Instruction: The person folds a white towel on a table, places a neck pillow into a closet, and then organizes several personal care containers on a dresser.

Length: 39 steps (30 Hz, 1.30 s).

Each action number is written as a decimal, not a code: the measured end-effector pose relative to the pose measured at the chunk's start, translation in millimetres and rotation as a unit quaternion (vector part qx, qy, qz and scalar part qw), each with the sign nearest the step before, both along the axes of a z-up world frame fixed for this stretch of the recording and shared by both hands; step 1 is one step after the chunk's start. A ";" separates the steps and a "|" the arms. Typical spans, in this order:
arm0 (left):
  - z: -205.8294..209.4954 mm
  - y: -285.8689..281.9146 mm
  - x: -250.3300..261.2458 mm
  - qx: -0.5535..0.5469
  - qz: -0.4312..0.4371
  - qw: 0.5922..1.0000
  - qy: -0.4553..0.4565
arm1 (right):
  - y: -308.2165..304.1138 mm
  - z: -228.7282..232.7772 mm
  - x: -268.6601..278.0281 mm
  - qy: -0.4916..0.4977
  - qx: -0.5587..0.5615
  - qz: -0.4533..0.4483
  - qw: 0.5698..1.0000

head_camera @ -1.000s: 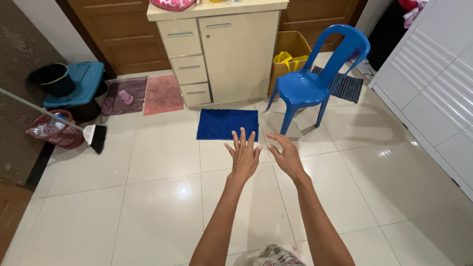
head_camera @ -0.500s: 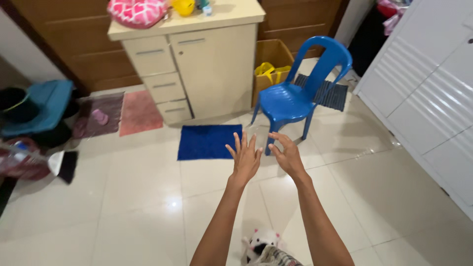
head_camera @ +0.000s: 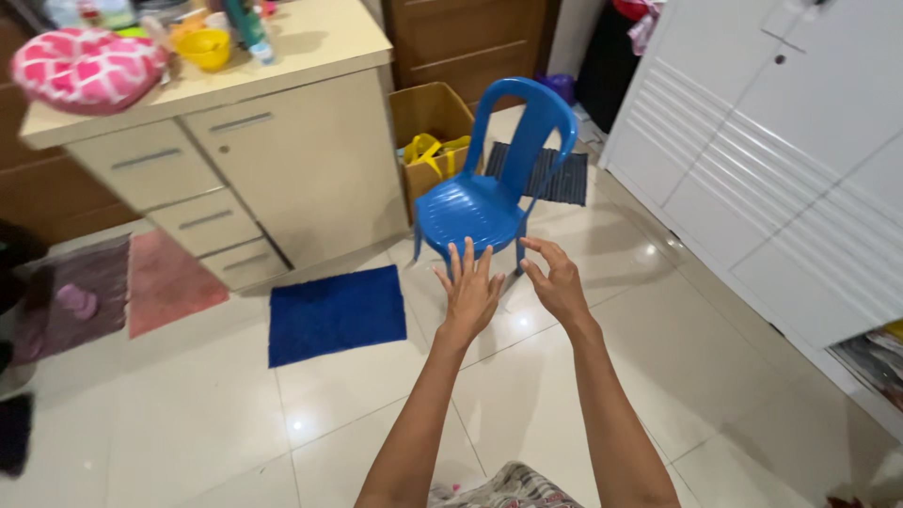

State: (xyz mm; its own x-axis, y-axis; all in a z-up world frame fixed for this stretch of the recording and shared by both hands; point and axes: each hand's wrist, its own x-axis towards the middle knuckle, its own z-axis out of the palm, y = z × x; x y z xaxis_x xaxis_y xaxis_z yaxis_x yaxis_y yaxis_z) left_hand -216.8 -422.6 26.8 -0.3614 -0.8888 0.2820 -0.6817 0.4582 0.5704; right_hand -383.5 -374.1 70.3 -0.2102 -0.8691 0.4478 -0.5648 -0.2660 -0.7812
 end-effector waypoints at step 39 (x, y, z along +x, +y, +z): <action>-52.8 -359.1 -245.8 0.038 -0.100 0.994 -0.011 | -339.4 -47.2 -213.1 0.031 0.008 -0.092 0.995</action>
State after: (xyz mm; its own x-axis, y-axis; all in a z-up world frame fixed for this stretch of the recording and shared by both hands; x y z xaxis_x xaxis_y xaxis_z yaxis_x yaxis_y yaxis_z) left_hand -462.6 -781.7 -26.1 -0.5385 -0.8167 0.2075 -0.5939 0.5426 0.5941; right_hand -596.6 -713.5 23.0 -0.3391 -0.8256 0.4510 -0.6499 -0.1410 -0.7468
